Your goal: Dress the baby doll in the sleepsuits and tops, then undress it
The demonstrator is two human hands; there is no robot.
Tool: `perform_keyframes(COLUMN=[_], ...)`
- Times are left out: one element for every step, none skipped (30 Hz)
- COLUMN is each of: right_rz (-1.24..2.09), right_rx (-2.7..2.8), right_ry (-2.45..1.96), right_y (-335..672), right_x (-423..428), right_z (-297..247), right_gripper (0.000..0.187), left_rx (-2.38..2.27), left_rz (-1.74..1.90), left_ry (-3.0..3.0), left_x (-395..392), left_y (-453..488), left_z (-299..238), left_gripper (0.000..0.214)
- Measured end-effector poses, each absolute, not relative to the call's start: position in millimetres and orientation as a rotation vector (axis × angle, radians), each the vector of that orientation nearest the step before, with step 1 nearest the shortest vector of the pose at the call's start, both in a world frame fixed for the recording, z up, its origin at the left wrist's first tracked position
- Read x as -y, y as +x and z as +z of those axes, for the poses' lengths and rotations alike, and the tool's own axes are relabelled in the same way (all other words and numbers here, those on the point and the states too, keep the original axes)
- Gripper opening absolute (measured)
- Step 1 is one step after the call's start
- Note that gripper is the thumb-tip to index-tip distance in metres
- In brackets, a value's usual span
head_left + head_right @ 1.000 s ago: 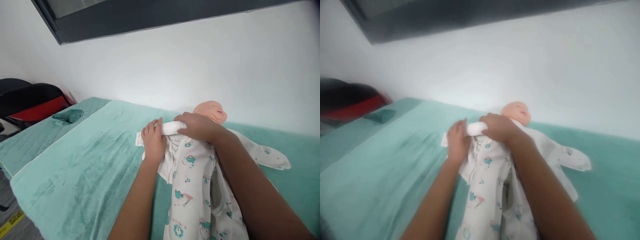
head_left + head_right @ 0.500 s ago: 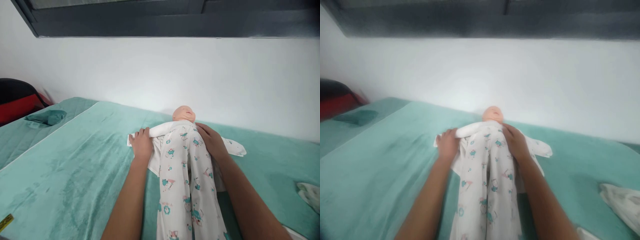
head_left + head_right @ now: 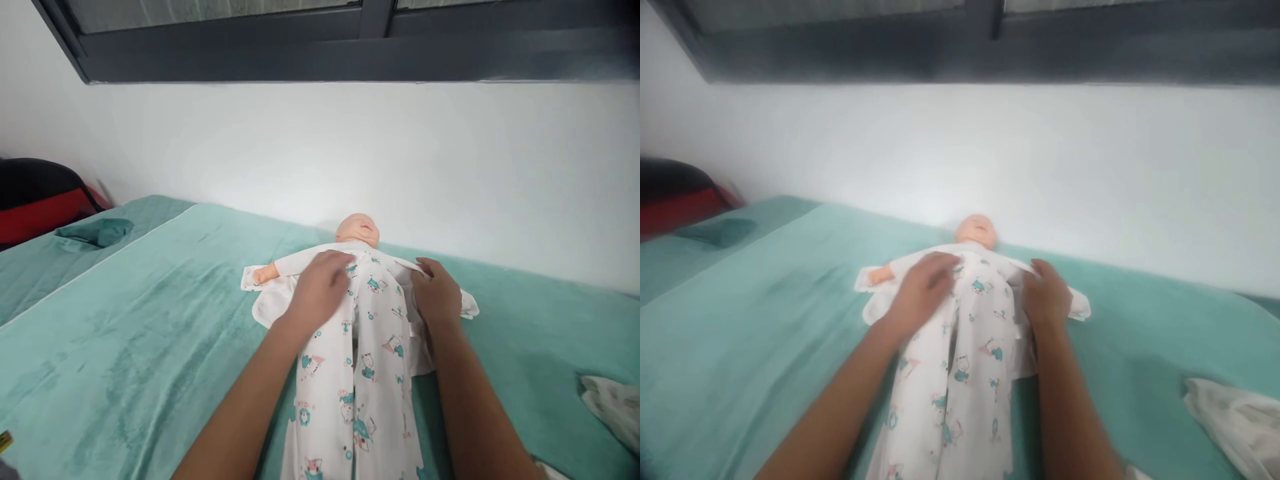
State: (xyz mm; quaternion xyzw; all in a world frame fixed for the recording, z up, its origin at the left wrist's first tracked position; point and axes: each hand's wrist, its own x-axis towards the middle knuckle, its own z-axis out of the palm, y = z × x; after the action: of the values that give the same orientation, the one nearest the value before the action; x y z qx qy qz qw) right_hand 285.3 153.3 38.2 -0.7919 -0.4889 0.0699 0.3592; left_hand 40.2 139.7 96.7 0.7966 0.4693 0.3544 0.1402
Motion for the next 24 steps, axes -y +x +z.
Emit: perform_keyframes(right_rz=[0.208, 0.224, 0.234, 0.240, 0.245, 0.257, 0.276, 0.293, 0.307, 0.314, 0.318, 0.322, 0.324, 0.325, 0.322, 0.315, 0.306, 0.295, 0.283, 0.274, 0.271, 0.273, 0.278, 0.285], right_rx=[1.223, 1.192, 1.173, 1.160, 1.149, 1.141, 1.136, 1.129, 1.124, 1.122, 1.124, 1.131, 1.140, 1.151, 1.159, 1.162, 1.157, 1.144, 1.122, 1.097, 1.071, 1.043, 1.014, 0.985], right_ry=[-2.016, -1.980, -1.937, -1.894, -1.854, -1.819, -1.793, -1.776, -1.765, -1.760, -1.760, -1.767, -1.775, -1.782, -1.788, -1.788, -1.785, -1.778, -1.772, -1.768, -1.764, -1.760, -1.753, -1.741], right_y=[289.5, 293.1, 295.9, 298.1, 299.7, 300.9, 301.7, 302.1, 302.2, 302.0, 301.6, 301.0, 300.4, 299.9, 299.6, 299.5, 299.9, 300.6, 301.9, 303.6, 305.8, 308.5, 311.7, 315.5], right_x=[-154.6, -156.0, -157.2, -158.4, -159.5, -160.4, -161.2, -161.9, -162.5, -162.9, -163.2, -163.4, -163.4, -163.3, -162.9, -162.4, -161.7, -160.9, -160.1, -159.4, -158.9, -158.7, -158.6, -158.7], right_z=[36.0, 33.7, 31.3, 29.2, 27.4, 26.1, 25.3, 25.0, 25.1, 25.5, 26.1, 26.9, 27.7, 28.6, 29.4, 30.3, 31.3, 32.3, 33.2, 34.1, 34.6, 34.7, 34.2, 33.1], right_gripper=[0.049, 0.048, 0.047, 0.046, 0.045, 0.045, 0.045, 0.044, 0.044, 0.044, 0.043, 0.042, 0.041, 0.039, 0.036, 0.034, 0.033, 0.033, 0.034, 0.034, 0.034, 0.034, 0.033, 0.032], left_rx=[-1.301, -1.287, -1.288, -1.293, -1.273, -1.261, -1.262, -1.267, -1.285, -1.306, -1.329, -1.349, -1.363, -1.371, -1.370, -1.361, -1.352, -1.344, -1.340, -1.340, -1.341, -1.347, -1.357, -1.369], left_rz=[0.938, 0.824, 0.670, 0.485, 0.289, 0.112, -0.039, -0.157, -0.229, -0.280, -0.312, -0.331, -0.350, -0.360, -0.358, -0.344, -0.323, -0.297, -0.273, -0.254, -0.235, -0.212, -0.182, -0.149], left_ry=[2.415, 2.549, 2.688, 2.794, 2.867, 2.896, 2.892, 2.874, 2.852, 2.831, 2.814, 2.802, 2.792, 2.786, 2.785, 2.789, 2.795, 2.802, 2.808, 2.813, 2.820, 2.826, 2.832, 2.836], left_x=[-140.4, -143.0, -147.3, -152.8, -159.2, -165.7, -172.1, -177.8, -182.6, -186.3, -189.1, -191.0, -192.1, -192.8, -193.1, -193.2, -193.2, -193.1, -192.8, -192.4, -191.8, -190.9, -189.8, -188.5], left_y=[55.4, 71.5, 88.0, 104.2, 119.9, 134.4, 147.6, 159.2, 169.0, 177.1, 183.3, 187.8, 190.6, 191.8, 191.4, 189.8, 187.1, 183.6, 179.5, 175.0, 170.4, 165.7, 161.0, 156.3], left_z=[103.7, 110.0, 115.6, 120.1, 123.3, 125.2, 125.8, 125.3, 124.0, 122.3, 120.4, 118.8, 117.9, 117.7, 118.4, 120.1, 122.6, 125.8, 129.6, 133.6, 137.8, 141.9, 145.9, 149.7], left_gripper=[0.036, 0.035, 0.032, 0.029, 0.026, 0.024, 0.023, 0.024, 0.025, 0.026, 0.027, 0.029, 0.032, 0.033, 0.033, 0.031, 0.030, 0.029, 0.028, 0.027, 0.026, 0.026, 0.026, 0.027])
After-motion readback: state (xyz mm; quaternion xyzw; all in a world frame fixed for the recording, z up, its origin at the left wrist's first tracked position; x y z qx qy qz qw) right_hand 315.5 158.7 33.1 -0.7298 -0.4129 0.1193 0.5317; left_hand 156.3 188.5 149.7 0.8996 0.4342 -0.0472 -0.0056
